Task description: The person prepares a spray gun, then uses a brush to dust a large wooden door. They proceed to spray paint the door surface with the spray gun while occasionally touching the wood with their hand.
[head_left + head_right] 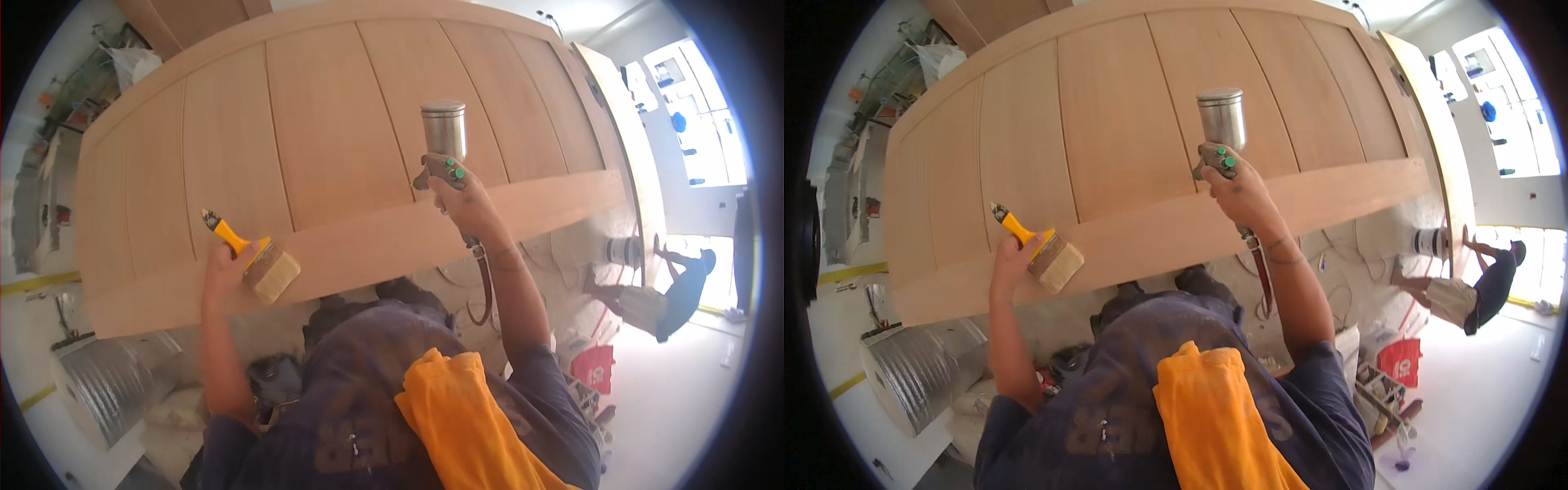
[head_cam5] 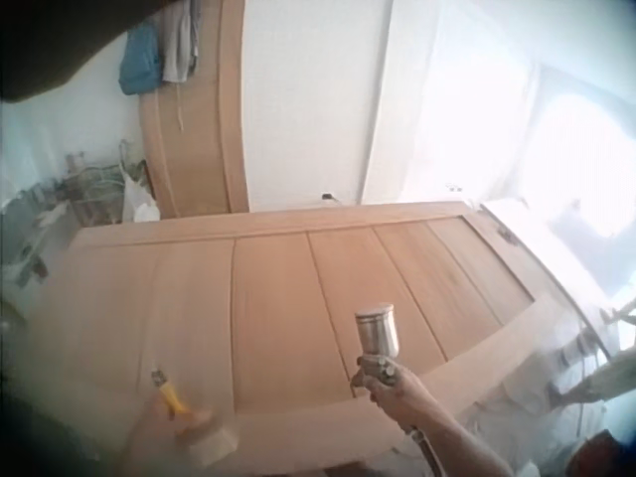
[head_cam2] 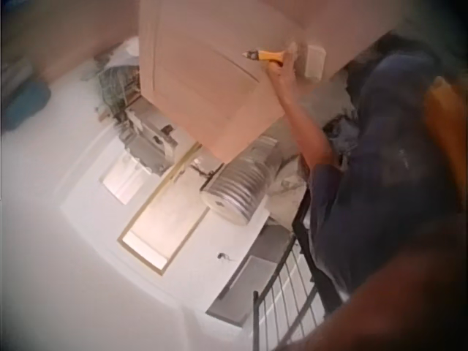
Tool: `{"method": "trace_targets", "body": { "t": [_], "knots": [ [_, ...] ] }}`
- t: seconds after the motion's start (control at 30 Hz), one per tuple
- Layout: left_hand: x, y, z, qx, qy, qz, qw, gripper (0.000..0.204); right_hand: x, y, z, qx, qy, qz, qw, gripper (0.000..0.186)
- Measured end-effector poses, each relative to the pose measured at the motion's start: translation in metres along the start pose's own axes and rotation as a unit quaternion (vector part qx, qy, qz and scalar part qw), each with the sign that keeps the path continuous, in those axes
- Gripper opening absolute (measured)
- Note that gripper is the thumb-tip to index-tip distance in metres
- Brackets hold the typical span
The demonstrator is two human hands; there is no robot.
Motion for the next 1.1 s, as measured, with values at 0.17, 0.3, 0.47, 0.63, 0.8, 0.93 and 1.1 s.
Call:
{"method": "trace_targets", "body": {
  "t": [0.17, 0.3, 0.47, 0.63, 0.8, 0.93, 1.1],
  "knots": [
    [0.012, 0.032, -0.015, 0.064, -0.169, -0.25, 0.951, 0.053, -0.014, -0.013, 0.061, -0.022, -0.059, 0.018, 0.998, 0.042],
    [0.161, 0.058, -0.129, 0.263, -0.03, 0.059, 0.963, 0.09, -0.023, -0.015, 0.107, -0.076, -0.125, 0.039, 0.988, 0.043],
    [0.357, 0.094, -0.231, 0.304, 0.167, 0.479, 0.806, 0.074, -0.019, -0.073, 0.111, -0.074, -0.055, 0.018, 0.996, 0.04],
    [0.347, 0.103, -0.26, 0.007, 0.275, 0.67, 0.69, 0.052, -0.012, -0.14, 0.068, 0.016, -0.042, 0.069, 0.997, 0.028],
    [0.335, 0.08, -0.278, -0.089, 0.477, 0.628, 0.609, 0.047, -0.003, -0.228, 0.076, -0.015, -0.015, 0.042, 0.999, 0.027],
    [0.338, 0.064, -0.251, -0.064, 0.455, 0.57, 0.681, 0.036, -0.003, -0.31, 0.098, -0.069, 0.014, -0.013, 0.997, 0.034],
    [0.303, 0.023, -0.249, -0.023, 0.504, 0.531, 0.681, 0.038, -0.003, -0.39, 0.09, -0.097, 0.049, -0.085, 0.99, 0.045]
  ]
}}
Point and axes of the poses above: each hand's wrist, its own y-axis away from the middle knuckle, its own x-axis out of the palm, z = x × y, the point moved 7 cm from there along -y, towards the middle knuckle, and after that the axes turned 2 degrees about z, right-handed, at the moved point
